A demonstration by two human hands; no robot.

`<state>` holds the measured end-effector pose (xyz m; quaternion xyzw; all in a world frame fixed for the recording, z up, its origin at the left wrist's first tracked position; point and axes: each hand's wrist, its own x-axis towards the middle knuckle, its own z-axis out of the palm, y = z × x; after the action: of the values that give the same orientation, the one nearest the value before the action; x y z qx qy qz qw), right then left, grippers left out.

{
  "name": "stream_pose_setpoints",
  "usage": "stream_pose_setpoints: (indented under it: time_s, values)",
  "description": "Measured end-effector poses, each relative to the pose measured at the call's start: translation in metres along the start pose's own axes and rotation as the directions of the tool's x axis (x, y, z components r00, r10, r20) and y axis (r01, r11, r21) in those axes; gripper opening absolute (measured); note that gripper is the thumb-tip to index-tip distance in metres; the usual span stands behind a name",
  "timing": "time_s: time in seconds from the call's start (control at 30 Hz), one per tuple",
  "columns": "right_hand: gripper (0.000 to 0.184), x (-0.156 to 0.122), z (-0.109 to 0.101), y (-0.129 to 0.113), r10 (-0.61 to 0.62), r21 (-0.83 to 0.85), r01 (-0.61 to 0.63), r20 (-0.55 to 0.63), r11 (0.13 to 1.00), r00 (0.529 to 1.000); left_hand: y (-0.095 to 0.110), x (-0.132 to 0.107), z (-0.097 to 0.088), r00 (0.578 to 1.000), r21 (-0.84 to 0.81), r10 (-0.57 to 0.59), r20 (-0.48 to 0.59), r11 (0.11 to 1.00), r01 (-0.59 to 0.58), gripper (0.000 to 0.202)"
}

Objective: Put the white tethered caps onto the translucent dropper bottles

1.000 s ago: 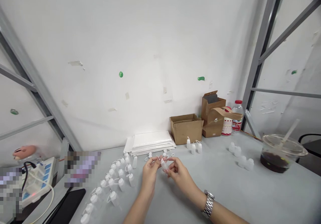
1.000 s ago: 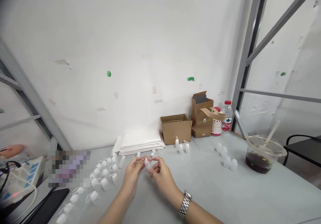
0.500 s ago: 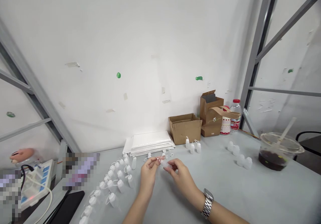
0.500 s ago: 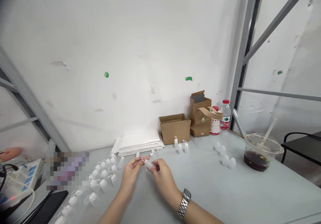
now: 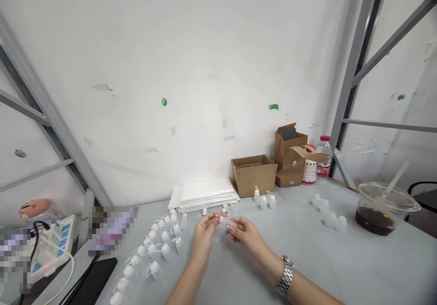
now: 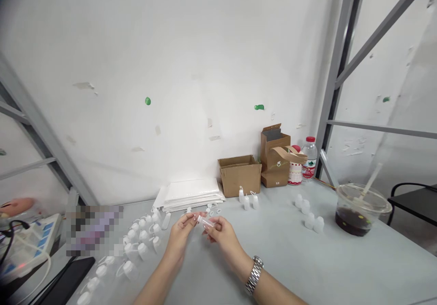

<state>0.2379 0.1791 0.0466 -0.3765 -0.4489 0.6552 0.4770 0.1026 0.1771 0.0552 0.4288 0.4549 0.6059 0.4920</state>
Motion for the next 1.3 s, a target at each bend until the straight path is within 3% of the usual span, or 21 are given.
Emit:
stream_pose_setpoints:
  time_s: [0.07, 0.17, 0.33, 0.47, 0.67, 0.8, 0.93, 1.03, 1.2, 1.3]
  values:
    - [0.045, -0.001, 0.0, 0.0, 0.062, 0.026, -0.064, 0.077, 0.998, 0.995, 0.0, 0.0, -0.001, 1.0, -0.021, -0.007, 0.024, 1.0, 0.008, 0.03]
    - [0.059, 0.0, 0.001, 0.002, 0.178, 0.02, -0.185, 0.192, 0.983, 0.965, 0.0, 0.0, -0.001, 0.999, -0.047, -0.019, 0.04, 0.999, 0.021, 0.032]
    - [0.054, 0.004, 0.001, 0.004, 0.01, -0.028, -0.008, 0.059, 1.0, 0.998, 0.0, -0.001, -0.002, 1.0, -0.019, -0.013, -0.017, 1.0, 0.013, 0.032]
    - [0.047, 0.005, 0.0, 0.004, -0.032, -0.074, 0.037, 0.065, 0.997, 0.997, 0.002, 0.0, -0.002, 0.999, -0.011, 0.029, -0.018, 1.0, -0.029, 0.028]
    - [0.042, -0.002, 0.001, -0.002, 0.179, 0.114, -0.215, 0.267, 0.97, 0.947, 0.009, 0.001, -0.002, 0.996, 0.004, 0.046, 0.082, 0.999, -0.046, 0.025]
    - [0.035, -0.003, -0.001, -0.006, 0.257, 0.17, -0.322, 0.319, 0.931, 0.912, 0.013, 0.001, -0.001, 0.992, 0.022, 0.053, 0.116, 0.998, -0.056, 0.027]
    - [0.037, 0.001, -0.007, -0.003, 0.152, 0.177, -0.21, 0.294, 0.962, 0.944, 0.014, 0.001, 0.002, 0.995, 0.098, -0.007, 0.099, 0.995, -0.003, 0.035]
    - [0.04, 0.004, -0.009, -0.002, 0.082, 0.159, -0.122, 0.239, 0.98, 0.968, 0.012, 0.001, 0.001, 0.997, 0.199, -0.013, 0.081, 0.98, -0.004, 0.027]
    - [0.051, 0.008, -0.006, -0.001, 0.021, 0.014, -0.021, 0.032, 1.0, 0.999, 0.008, -0.002, -0.002, 0.992, 0.39, 0.127, 0.008, 0.913, -0.12, 0.015]
    - [0.053, 0.012, -0.006, 0.001, -0.043, -0.037, 0.041, -0.06, 0.998, 0.997, 0.006, -0.006, 0.001, 0.978, 0.45, 0.207, 0.021, 0.872, -0.194, 0.015]
